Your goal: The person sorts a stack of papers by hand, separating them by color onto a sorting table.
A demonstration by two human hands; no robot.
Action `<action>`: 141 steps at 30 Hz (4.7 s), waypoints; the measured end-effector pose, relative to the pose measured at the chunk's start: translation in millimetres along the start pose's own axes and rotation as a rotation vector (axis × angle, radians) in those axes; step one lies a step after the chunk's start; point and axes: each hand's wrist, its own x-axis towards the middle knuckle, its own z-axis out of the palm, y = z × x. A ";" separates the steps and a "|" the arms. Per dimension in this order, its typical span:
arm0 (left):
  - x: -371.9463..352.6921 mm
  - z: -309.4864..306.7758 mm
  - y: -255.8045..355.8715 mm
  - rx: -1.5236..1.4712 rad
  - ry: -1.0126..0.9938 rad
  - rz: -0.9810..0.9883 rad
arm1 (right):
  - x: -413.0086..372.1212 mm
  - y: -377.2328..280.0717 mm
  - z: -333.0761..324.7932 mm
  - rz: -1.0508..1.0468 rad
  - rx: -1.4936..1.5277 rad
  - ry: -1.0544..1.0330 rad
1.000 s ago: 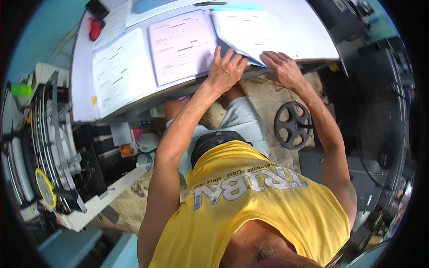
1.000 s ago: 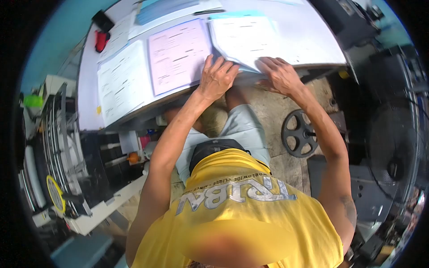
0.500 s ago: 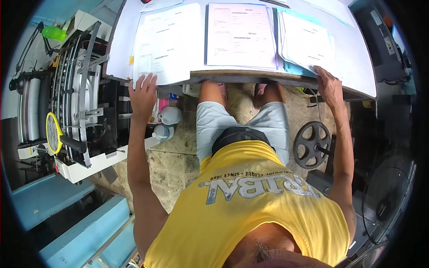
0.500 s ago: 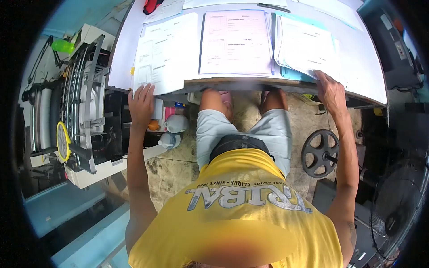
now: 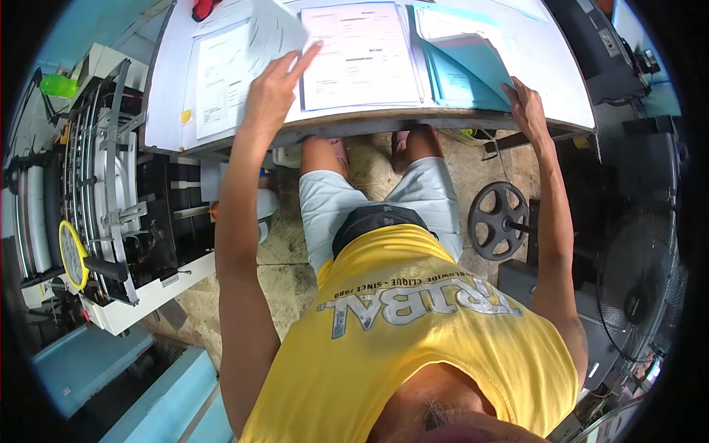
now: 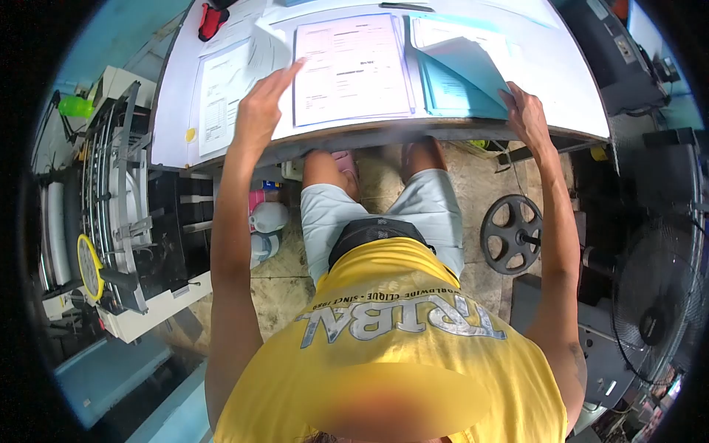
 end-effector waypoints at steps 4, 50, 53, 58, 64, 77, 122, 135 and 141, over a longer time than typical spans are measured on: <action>20.7 40.1 27.8 0.054 -0.257 0.081 | 1.8 16.1 5.3 0.014 0.120 0.074; 60.5 118.3 203.4 -0.078 -0.040 0.284 | 122.2 -151.2 -5.9 -1.016 -0.650 0.166; 70.4 145.1 211.7 0.027 -0.164 0.168 | 116.1 -86.2 -9.7 -0.933 -0.735 0.177; 49.6 165.4 211.6 -0.048 0.046 0.310 | 73.3 13.1 2.9 -0.650 -0.593 0.116; 55.6 147.8 210.6 -0.125 0.064 0.284 | -2.0 21.6 27.2 -0.453 -0.459 -0.050; 22.7 85.2 166.2 -0.153 0.260 -0.001 | -34.9 -6.4 14.2 -0.470 -0.359 -0.146; 22.4 41.5 49.6 0.202 -0.407 0.209 | 35.9 22.1 -11.9 -0.007 0.369 0.075; -32.6 53.6 53.8 0.144 -0.097 0.323 | 130.1 -82.5 47.2 -0.318 0.028 0.394; -40.3 54.1 58.6 0.140 -0.002 0.269 | 78.5 -168.3 101.7 -0.698 -0.292 0.053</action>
